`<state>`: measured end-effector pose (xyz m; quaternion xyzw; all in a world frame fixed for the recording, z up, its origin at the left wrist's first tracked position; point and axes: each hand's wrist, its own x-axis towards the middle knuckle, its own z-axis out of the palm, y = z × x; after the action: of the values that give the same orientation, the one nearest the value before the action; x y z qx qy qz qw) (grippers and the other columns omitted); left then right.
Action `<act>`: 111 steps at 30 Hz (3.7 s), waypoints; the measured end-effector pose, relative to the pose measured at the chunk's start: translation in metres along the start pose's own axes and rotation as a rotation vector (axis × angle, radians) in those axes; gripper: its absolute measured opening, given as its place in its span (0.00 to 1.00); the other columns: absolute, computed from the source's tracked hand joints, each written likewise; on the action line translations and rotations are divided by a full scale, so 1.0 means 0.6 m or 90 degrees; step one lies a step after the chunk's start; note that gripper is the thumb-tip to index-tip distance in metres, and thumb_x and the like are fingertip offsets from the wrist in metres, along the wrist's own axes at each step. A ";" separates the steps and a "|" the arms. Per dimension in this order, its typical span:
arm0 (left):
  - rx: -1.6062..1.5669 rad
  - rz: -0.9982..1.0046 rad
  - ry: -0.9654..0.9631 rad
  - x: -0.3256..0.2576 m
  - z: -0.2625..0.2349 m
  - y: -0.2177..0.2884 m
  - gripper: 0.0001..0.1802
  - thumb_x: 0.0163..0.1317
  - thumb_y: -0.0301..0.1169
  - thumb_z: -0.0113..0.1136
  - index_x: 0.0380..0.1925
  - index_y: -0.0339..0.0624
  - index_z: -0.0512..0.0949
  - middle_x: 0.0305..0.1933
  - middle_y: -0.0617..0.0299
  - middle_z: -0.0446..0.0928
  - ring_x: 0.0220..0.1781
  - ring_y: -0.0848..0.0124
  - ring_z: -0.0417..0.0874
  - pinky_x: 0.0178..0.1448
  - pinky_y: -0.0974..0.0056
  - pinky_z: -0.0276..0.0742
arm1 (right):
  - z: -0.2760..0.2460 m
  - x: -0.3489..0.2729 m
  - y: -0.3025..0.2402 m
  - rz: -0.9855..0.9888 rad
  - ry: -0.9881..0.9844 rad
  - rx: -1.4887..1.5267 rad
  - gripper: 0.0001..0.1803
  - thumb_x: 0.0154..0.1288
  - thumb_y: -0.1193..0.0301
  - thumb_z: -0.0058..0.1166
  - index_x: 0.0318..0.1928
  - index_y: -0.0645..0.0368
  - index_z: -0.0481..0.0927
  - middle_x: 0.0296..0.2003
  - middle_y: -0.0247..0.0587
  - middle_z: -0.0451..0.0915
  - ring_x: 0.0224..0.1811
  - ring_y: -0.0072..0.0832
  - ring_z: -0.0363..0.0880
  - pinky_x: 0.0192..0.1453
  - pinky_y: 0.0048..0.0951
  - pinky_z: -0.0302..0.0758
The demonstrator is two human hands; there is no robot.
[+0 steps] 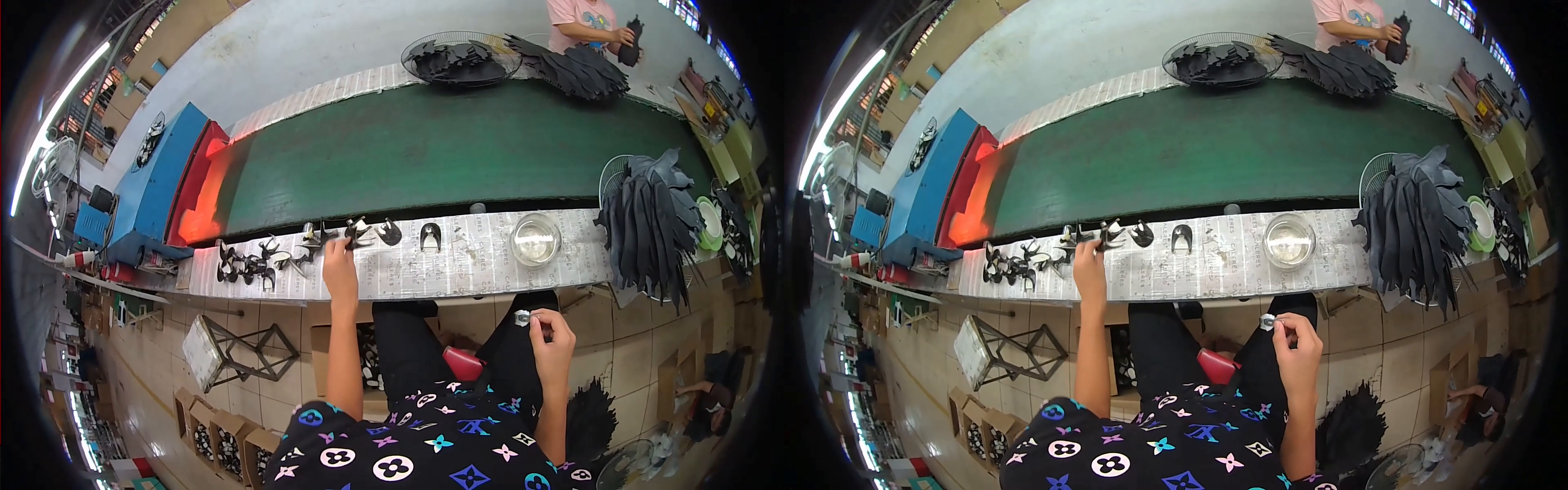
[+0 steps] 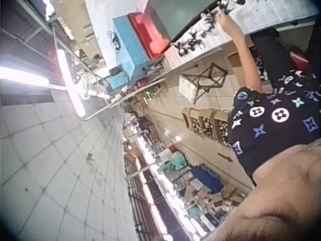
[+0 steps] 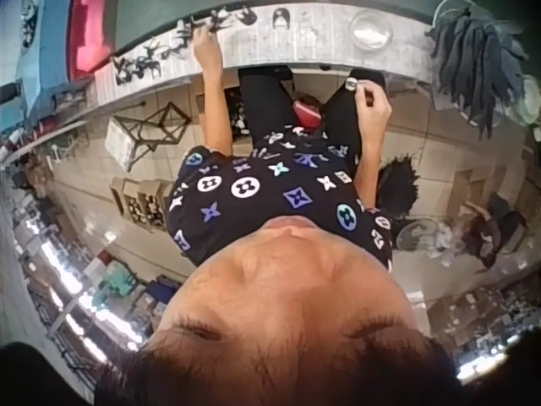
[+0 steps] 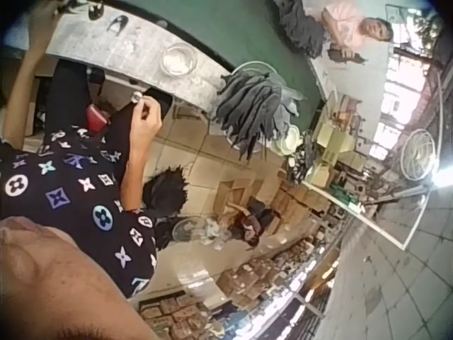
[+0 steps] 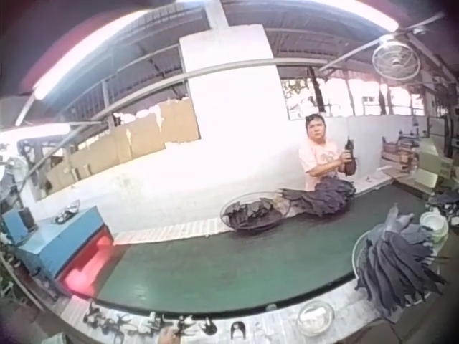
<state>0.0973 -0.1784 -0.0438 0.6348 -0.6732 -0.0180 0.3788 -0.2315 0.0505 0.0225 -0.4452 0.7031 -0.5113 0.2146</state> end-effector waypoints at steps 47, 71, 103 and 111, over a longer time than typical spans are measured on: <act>-0.977 -0.542 -0.526 -0.232 -0.054 0.228 0.11 0.65 0.23 0.57 0.47 0.35 0.74 0.48 0.57 0.78 0.50 0.69 0.81 0.56 0.61 0.81 | 0.056 -0.015 -0.079 -0.194 -0.102 -0.021 0.07 0.57 0.80 0.61 0.36 0.64 0.78 0.40 0.45 0.83 0.24 0.22 0.78 0.25 0.21 0.72; -0.967 -0.573 -0.507 -0.226 -0.065 0.232 0.15 0.65 0.23 0.57 0.51 0.29 0.75 0.47 0.54 0.80 0.46 0.68 0.83 0.52 0.63 0.84 | 0.047 0.000 -0.057 0.145 -0.230 0.337 0.03 0.67 0.77 0.53 0.37 0.65 0.76 0.43 0.49 0.82 0.29 0.18 0.77 0.29 0.16 0.71; -0.919 -0.524 -0.530 -0.230 -0.063 0.239 0.16 0.62 0.22 0.60 0.50 0.30 0.76 0.46 0.55 0.80 0.46 0.69 0.83 0.51 0.65 0.84 | 0.050 0.009 -0.067 -0.144 -0.077 -0.072 0.05 0.61 0.81 0.58 0.37 0.66 0.77 0.37 0.41 0.82 0.23 0.18 0.71 0.26 0.21 0.69; -0.928 -0.556 -0.537 -0.230 -0.063 0.237 0.13 0.65 0.25 0.56 0.49 0.32 0.76 0.46 0.56 0.80 0.45 0.70 0.83 0.50 0.64 0.84 | 0.026 0.008 -0.063 -0.088 -0.065 -0.042 0.05 0.60 0.80 0.60 0.36 0.66 0.77 0.36 0.41 0.82 0.21 0.19 0.71 0.24 0.20 0.68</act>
<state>-0.0152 -0.0135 -0.0122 0.3792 -0.2804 -0.8019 0.3669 -0.2066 0.0351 0.0519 -0.5251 0.6751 -0.4781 0.1999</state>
